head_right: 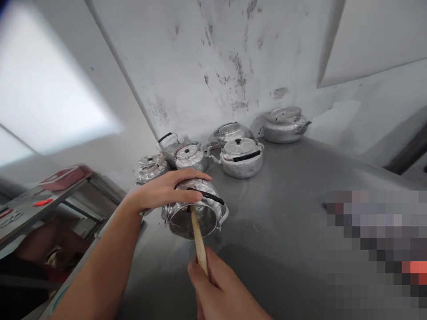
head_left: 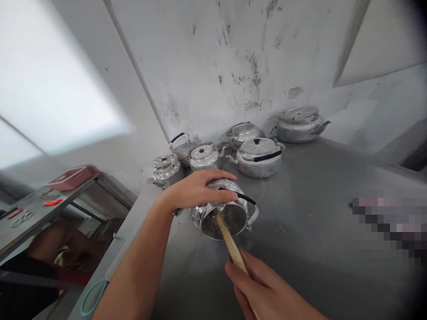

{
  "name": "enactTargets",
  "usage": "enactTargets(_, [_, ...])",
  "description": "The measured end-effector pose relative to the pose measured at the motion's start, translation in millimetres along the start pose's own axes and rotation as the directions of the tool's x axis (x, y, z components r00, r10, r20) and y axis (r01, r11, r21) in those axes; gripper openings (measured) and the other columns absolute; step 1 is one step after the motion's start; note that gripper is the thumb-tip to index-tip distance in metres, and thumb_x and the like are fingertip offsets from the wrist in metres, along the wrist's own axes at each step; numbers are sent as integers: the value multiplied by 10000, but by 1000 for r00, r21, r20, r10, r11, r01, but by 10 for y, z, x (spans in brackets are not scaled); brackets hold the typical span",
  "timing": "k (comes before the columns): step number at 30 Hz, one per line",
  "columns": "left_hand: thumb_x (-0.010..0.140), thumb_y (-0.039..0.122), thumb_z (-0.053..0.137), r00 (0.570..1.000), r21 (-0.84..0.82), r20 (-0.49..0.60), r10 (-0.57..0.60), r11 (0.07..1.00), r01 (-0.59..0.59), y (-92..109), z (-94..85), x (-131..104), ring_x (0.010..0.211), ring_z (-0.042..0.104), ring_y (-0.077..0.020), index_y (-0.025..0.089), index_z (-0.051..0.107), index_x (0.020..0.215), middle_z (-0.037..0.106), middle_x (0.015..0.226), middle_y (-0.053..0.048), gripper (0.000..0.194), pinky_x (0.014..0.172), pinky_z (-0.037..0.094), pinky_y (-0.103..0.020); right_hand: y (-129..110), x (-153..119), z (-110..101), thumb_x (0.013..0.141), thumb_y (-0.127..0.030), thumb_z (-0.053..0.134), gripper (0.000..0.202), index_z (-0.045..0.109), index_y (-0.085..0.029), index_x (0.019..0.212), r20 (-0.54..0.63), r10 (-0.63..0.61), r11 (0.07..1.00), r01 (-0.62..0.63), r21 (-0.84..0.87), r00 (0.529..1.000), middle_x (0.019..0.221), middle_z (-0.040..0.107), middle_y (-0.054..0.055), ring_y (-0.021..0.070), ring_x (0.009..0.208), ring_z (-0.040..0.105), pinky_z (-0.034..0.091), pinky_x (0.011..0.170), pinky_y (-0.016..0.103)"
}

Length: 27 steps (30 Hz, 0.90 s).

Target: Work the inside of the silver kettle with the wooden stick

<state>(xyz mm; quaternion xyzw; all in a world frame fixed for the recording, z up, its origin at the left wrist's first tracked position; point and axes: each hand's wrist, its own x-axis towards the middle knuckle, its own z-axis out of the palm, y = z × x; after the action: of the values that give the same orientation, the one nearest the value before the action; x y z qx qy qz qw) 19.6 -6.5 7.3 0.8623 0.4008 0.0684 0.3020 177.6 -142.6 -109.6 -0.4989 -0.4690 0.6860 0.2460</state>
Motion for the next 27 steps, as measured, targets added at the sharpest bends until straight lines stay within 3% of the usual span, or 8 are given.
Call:
enactTargets(8, [889, 674, 614, 1000, -1, -6, -5, 1000, 5, 15, -3, 1, 1296, 543, -301, 354, 612, 1398, 570, 1464, -6, 601, 1023, 453, -349, -78, -81, 7, 1070, -382, 362, 297, 501, -239, 851, -21, 21, 1000, -21, -14, 1000, 567, 447, -71, 108, 479, 387, 351, 484, 211])
enactTargets(17, [902, 663, 609, 1000, -6, -6, -3, 1000, 3, 14, -12, -4, 1287, 549, -291, 346, 608, 1400, 567, 1465, -12, 590, 1031, 446, -345, -109, -68, -16, 1074, -310, 355, 250, 501, -232, 887, 25, 68, 997, -67, -47, 997, 579, 427, -82, 102, 500, 410, 370, 508, 202])
enactTargets(20, [898, 664, 609, 1000, -11, -5, -12, 1000, 12, 19, -5, -4, 1288, 549, -298, 343, 607, 1403, 567, 1466, -16, 598, 1020, 454, -344, -130, -84, -18, 1066, -346, 375, 248, 504, -234, 886, -26, 22, 997, -24, -67, 999, 568, 433, -78, 109, 495, 425, 378, 512, 211])
enactTargets(24, [899, 659, 609, 1000, -10, -8, -14, 1000, 14, 27, 1, -5, 1290, 550, -301, 338, 610, 1398, 572, 1464, -17, 593, 1019, 456, -342, -134, -104, -30, 1023, -369, 486, 217, 485, -243, 845, 11, 17, 999, -17, -40, 1000, 578, 438, -80, 105, 469, 419, 366, 491, 219])
enactTargets(27, [901, 661, 603, 1000, -10, -11, -19, 1000, 19, 31, -2, -6, 1293, 549, -305, 332, 609, 1399, 568, 1471, -20, 596, 1013, 457, -340, -118, -107, -35, 1024, -421, 467, 248, 502, -242, 857, -10, 19, 999, -19, -37, 1000, 573, 455, -70, 114, 478, 430, 375, 494, 221])
